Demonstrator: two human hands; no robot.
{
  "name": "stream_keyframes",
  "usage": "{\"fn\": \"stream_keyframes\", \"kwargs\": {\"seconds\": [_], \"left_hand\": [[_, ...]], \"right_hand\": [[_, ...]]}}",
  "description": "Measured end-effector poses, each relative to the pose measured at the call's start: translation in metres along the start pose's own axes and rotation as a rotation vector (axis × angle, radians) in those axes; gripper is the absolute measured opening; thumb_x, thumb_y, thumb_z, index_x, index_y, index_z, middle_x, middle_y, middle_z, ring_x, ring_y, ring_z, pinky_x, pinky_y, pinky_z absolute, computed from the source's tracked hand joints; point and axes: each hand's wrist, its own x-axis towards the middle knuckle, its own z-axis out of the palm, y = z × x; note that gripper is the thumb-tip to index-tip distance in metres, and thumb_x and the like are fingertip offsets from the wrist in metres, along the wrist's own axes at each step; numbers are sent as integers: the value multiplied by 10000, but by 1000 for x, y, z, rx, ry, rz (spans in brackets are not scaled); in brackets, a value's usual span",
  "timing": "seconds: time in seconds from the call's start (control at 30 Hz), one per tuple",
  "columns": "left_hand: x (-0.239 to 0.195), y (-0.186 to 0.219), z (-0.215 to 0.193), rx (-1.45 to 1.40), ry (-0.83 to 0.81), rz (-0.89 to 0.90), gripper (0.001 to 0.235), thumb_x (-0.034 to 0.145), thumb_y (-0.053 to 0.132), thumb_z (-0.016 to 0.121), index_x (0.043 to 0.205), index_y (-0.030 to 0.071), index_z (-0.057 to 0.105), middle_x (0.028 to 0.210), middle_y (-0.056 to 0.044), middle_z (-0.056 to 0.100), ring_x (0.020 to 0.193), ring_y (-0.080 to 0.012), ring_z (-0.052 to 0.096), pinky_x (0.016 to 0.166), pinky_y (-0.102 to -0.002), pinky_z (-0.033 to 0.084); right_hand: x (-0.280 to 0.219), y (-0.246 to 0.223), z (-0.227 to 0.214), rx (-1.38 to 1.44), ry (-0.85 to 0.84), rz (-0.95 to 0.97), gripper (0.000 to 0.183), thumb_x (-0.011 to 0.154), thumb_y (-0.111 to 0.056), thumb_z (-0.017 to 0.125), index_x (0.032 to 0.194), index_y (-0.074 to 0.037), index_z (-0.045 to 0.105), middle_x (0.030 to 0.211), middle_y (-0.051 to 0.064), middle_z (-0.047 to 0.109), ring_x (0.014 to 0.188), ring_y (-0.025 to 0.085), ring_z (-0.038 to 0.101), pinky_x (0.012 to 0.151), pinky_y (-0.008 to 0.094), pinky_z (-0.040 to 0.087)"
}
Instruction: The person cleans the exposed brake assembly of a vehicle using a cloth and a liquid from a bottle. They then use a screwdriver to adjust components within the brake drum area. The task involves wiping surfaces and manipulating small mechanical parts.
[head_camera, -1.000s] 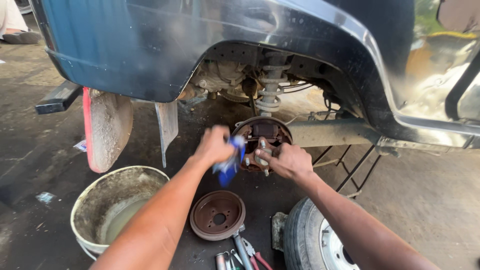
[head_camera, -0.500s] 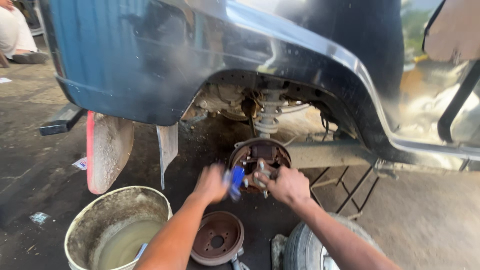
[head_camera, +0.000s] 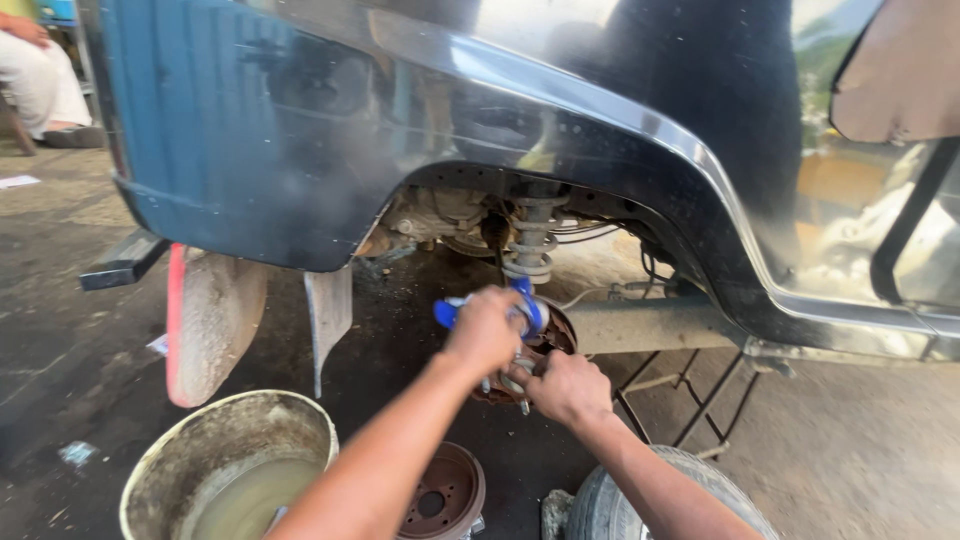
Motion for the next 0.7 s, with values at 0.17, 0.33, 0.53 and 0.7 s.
{"fn": "stream_keyframes", "kwargs": {"seconds": [0.17,0.33,0.53,0.7], "left_hand": [[-11,-5,39,51,-115,272,360,842,-12,632,1147,122,768,1321,-107,703,1244,-326,632,1106,-472,474],[-9,-6,18,140,-99,552,372,735,12,706,1090,101,773,1246,-108,735,1206,-334,651,1053,-467,497],[5,-13,-7,203,-339,305,301,747,155,787,1041,93,755,1132,-97,745,1077,-311,705,970,-421,556],[0,-30,-60,433,-413,68,238,874,174,697,1094,104,756,1114,-160,744,1078,-314,711,1000,-414,558]], "right_hand": [[10,10,18,1,95,-65,534,853,-485,621,1110,-28,723,1104,234,733,1074,391,713,947,501,573],[3,7,14,12,63,-45,555,852,-520,628,1103,-35,727,1102,220,728,1077,382,713,949,498,574],[-18,8,-9,-107,-91,-71,740,846,-820,507,1105,-177,765,1051,153,759,1058,314,729,961,480,572],[-18,27,-16,-152,-306,-72,742,830,-819,464,1053,-185,777,1011,91,806,993,217,815,909,393,662]]}}
